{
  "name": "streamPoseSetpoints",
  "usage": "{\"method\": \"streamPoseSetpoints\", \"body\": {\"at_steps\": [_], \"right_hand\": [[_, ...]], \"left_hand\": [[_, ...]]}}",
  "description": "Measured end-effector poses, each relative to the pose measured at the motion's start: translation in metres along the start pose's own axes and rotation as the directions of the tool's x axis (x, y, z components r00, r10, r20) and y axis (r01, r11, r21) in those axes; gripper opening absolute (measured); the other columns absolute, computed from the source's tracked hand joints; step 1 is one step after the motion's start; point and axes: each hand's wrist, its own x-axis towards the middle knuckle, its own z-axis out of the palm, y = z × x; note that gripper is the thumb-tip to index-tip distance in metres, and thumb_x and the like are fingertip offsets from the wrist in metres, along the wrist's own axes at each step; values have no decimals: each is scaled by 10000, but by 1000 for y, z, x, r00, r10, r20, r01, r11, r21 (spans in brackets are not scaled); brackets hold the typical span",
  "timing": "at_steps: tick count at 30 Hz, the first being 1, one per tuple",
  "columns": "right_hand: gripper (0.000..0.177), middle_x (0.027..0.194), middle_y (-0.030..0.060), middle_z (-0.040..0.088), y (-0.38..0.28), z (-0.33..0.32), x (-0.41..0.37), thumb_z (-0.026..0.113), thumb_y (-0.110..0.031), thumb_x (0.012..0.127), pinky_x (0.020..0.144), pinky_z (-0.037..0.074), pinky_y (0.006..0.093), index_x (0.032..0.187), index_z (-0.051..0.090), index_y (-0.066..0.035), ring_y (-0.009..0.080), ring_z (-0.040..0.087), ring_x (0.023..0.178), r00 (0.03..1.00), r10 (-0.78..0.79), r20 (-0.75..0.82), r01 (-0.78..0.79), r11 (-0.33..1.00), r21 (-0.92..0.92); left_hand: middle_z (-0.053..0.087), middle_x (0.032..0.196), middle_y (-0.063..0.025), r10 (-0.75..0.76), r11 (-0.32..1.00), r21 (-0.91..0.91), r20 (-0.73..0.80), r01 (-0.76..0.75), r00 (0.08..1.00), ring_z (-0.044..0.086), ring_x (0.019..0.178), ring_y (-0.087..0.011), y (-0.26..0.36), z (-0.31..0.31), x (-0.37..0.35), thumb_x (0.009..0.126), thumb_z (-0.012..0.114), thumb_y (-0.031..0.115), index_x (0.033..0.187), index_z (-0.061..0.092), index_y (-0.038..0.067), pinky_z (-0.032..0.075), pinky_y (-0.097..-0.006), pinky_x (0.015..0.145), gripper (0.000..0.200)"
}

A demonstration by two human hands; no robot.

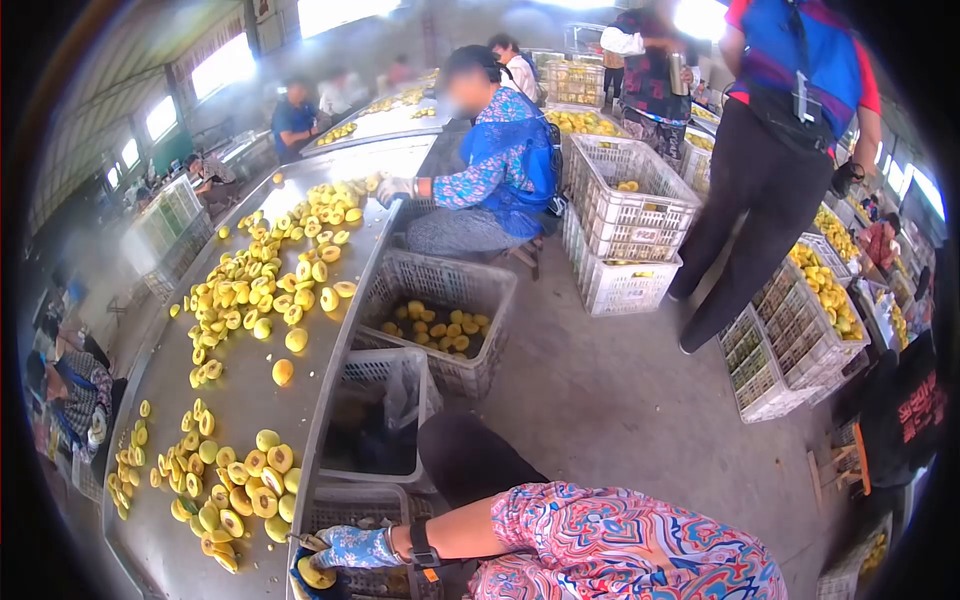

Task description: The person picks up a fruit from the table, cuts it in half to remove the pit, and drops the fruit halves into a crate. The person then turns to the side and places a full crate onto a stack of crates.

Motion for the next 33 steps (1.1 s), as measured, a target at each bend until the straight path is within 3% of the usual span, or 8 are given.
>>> {"method": "streamPoseSetpoints", "body": {"at_steps": [11, 13, 15, 24, 27, 28, 32, 33], "right_hand": [[229, 1004, 77, 685, 3, -6, -26, 584, -188, 911, 859, 462, 364, 1079, 671, -59, 217, 604, 934, 997, -72, 2, 72, 994, -80], [540, 959, 234, 672, 8, -8, -32, 660, -520, 817, 786, 484, 464, 1019, 666, -19, 367, 647, 943, 969, -132, -209, -18, 804, -594], [510, 941, 227, 673, 6, -10, -38, 673, -480, 806, 783, 484, 448, 998, 664, -8, 367, 650, 927, 956, -136, -258, -38, 819, -572], [380, 946, 206, 657, -1, -9, -56, 636, -373, 825, 744, 485, 452, 979, 659, -26, 386, 633, 872, 893, -267, -362, 12, 819, -574], [234, 1002, 86, 672, -6, -10, -60, 556, -210, 926, 854, 462, 368, 1075, 656, -59, 255, 602, 934, 967, -99, -236, 82, 993, -80], [263, 995, 131, 661, -5, -11, -60, 515, -231, 941, 835, 468, 380, 1096, 626, -51, 297, 607, 929, 973, -154, -171, 137, 985, -104], [321, 898, 198, 643, 33, -10, -38, 641, -330, 821, 682, 485, 443, 914, 644, -23, 380, 628, 805, 838, -522, -157, 189, 549, -814], [306, 879, 195, 640, 25, -6, -46, 643, -317, 818, 668, 483, 442, 898, 638, -22, 378, 625, 790, 825, -542, -162, 226, 577, -785]], "left_hand": [[598, 1232, -139, 139, 984, 108, 9, -139, 990, 546, 1141, -257, -19, 31, -23, 968, 437, 387, 1238, 585, 12, 412, -396, 1004, 484], [605, 1212, -132, 122, 986, 115, 32, -125, 992, 552, 1129, -254, -26, 28, -18, 962, 446, 394, 1228, 588, 15, 418, -392, 995, 485], [606, 1216, -143, -10, 998, -64, -3, 10, 1000, 561, 1125, -258, -37, 15, -4, 936, 521, 378, 1232, 587, 19, 419, -401, 1011, 469], [603, 1233, -153, 394, 842, 387, 34, -375, 918, 563, 1132, -262, -74, 5, 10, 913, 580, 381, 1240, 579, 21, 410, -415, 1034, 487], [601, 1238, -157, 547, 691, 518, 82, -505, 833, 564, 1135, -263, -94, -14, 27, 905, 600, 383, 1243, 577, 22, 407, -420, 1041, 495], [597, 1259, -135, 525, 696, 514, 113, -502, 844, 557, 1153, -265, -88, -12, 22, 910, 593, 476, 1289, 535, 22, 374, -449, 1081, 594], [600, 1249, -136, 383, 844, 365, 101, -392, 918, 562, 1140, -264, -63, 26, -3, 915, 585, 476, 1280, 540, 19, 385, -442, 1066, 586], [601, 1247, -136, 357, 867, 334, 101, -370, 929, 564, 1137, -264, -59, 34, -7, 917, 583, 476, 1278, 541, 18, 388, -440, 1063, 584]]}}
